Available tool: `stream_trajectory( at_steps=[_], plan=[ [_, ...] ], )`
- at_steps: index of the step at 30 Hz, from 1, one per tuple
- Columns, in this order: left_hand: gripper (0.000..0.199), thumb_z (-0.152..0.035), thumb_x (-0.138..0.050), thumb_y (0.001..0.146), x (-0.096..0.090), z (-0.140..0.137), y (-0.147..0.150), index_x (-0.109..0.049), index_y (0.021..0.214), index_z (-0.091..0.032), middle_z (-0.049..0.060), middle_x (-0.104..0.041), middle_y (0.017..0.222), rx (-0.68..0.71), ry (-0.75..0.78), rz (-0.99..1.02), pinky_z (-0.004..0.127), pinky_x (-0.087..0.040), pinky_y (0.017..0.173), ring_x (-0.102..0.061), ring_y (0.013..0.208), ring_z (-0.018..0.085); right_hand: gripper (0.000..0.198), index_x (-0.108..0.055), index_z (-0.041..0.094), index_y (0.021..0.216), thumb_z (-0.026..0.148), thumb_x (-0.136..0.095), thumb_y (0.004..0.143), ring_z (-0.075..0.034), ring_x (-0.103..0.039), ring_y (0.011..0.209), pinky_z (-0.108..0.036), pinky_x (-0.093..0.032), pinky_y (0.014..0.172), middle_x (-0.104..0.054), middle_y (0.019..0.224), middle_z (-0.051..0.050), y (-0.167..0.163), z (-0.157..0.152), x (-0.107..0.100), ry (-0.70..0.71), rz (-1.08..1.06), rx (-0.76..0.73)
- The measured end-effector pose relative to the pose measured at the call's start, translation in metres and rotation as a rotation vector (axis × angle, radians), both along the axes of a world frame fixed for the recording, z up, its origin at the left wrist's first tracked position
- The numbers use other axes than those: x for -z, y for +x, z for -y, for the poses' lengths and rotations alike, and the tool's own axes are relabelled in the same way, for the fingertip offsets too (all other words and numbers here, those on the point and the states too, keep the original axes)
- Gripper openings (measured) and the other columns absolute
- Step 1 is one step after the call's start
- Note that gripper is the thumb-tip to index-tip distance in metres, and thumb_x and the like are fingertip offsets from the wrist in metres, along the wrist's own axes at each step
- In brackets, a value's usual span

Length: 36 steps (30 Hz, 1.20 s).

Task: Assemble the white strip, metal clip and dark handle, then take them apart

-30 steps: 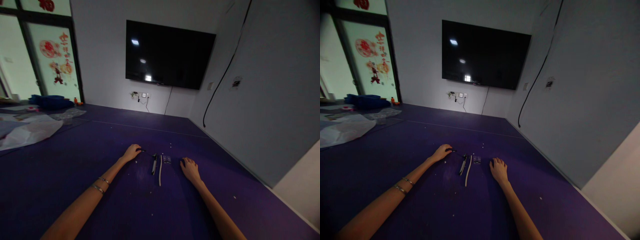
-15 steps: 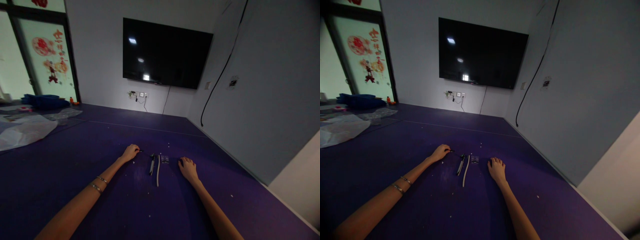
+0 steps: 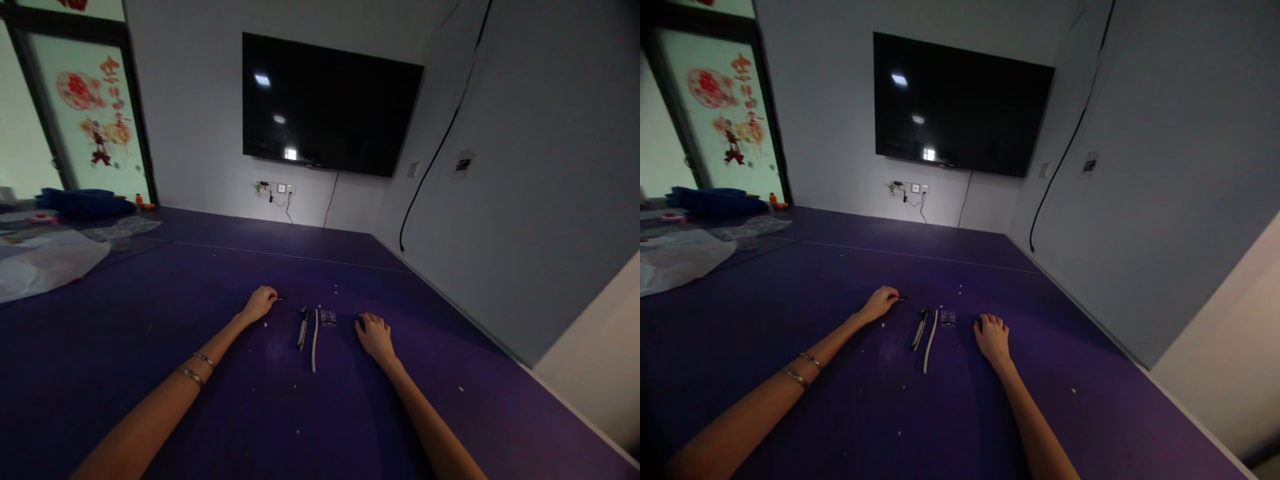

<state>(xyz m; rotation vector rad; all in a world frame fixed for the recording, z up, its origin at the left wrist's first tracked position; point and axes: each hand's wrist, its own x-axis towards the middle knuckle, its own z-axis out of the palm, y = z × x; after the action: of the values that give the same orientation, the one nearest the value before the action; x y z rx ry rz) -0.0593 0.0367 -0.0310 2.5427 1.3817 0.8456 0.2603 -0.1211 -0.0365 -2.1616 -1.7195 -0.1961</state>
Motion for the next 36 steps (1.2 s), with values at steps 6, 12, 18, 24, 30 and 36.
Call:
stream_trajectory(
  at_steps=[6,12,18,24,30,36],
  plan=[
    [0.021,-0.024,-0.048,0.082,-0.016,0.008,0.006,-0.066,0.091,-0.018,0.007,-0.066,0.094,0.030,0.013,0.114,0.031,-0.041,0.086,-0.059,0.091,0.020,0.036,-0.055,0.018,0.113,0.034,-0.035,0.087,-0.025,-0.045,0.111,-0.038,-0.031,0.090,-0.053,0.122,-0.012,0.000,0.000,-0.001,-0.008,0.017,0.004],
    [0.019,-0.025,-0.049,0.083,-0.035,0.028,0.022,-0.064,0.093,-0.018,0.006,-0.065,0.091,0.124,0.094,0.230,0.030,-0.043,0.083,-0.059,0.086,0.017,0.036,-0.056,0.018,0.112,0.033,-0.036,0.087,-0.025,-0.045,0.111,-0.038,-0.031,0.090,-0.054,0.121,-0.012,-0.001,0.000,-0.001,-0.013,0.006,0.004],
    [0.018,-0.024,-0.049,0.085,-0.047,0.048,0.039,-0.063,0.093,-0.017,0.006,-0.064,0.090,0.246,0.161,0.265,0.031,-0.044,0.082,-0.058,0.086,0.016,0.036,-0.056,0.018,0.112,0.034,-0.037,0.086,-0.026,-0.044,0.112,-0.038,-0.032,0.089,-0.054,0.122,-0.011,-0.001,-0.001,0.000,0.000,0.001,0.005],
    [0.018,-0.023,-0.047,0.086,-0.058,0.072,0.052,-0.062,0.094,-0.017,0.006,-0.063,0.091,0.379,0.220,0.293,0.033,-0.044,0.082,-0.056,0.088,0.016,0.035,-0.056,0.020,0.112,0.034,-0.037,0.086,-0.025,-0.045,0.112,-0.039,-0.032,0.090,-0.053,0.123,-0.011,-0.001,-0.001,0.001,-0.020,0.004,0.011],
    [0.020,-0.025,-0.045,0.088,-0.065,0.089,0.062,-0.061,0.096,-0.017,0.007,-0.062,0.090,0.466,0.290,0.266,0.034,-0.045,0.082,-0.055,0.089,0.017,0.042,-0.047,0.020,0.124,0.031,-0.040,0.085,-0.025,-0.047,0.113,-0.040,-0.033,0.091,-0.053,0.123,-0.011,0.002,-0.001,-0.005,-0.021,-0.068,-0.009],
    [0.021,-0.023,-0.044,0.088,-0.062,0.096,0.067,-0.060,0.098,-0.015,0.008,-0.063,0.092,0.507,0.298,0.213,0.033,-0.045,0.082,-0.054,0.091,0.017,0.030,-0.066,0.014,0.093,0.034,-0.048,0.079,-0.021,-0.060,0.094,-0.033,-0.044,0.084,-0.067,0.097,-0.010,-0.009,-0.008,-0.037,0.163,-0.596,-0.275]
  ],
)
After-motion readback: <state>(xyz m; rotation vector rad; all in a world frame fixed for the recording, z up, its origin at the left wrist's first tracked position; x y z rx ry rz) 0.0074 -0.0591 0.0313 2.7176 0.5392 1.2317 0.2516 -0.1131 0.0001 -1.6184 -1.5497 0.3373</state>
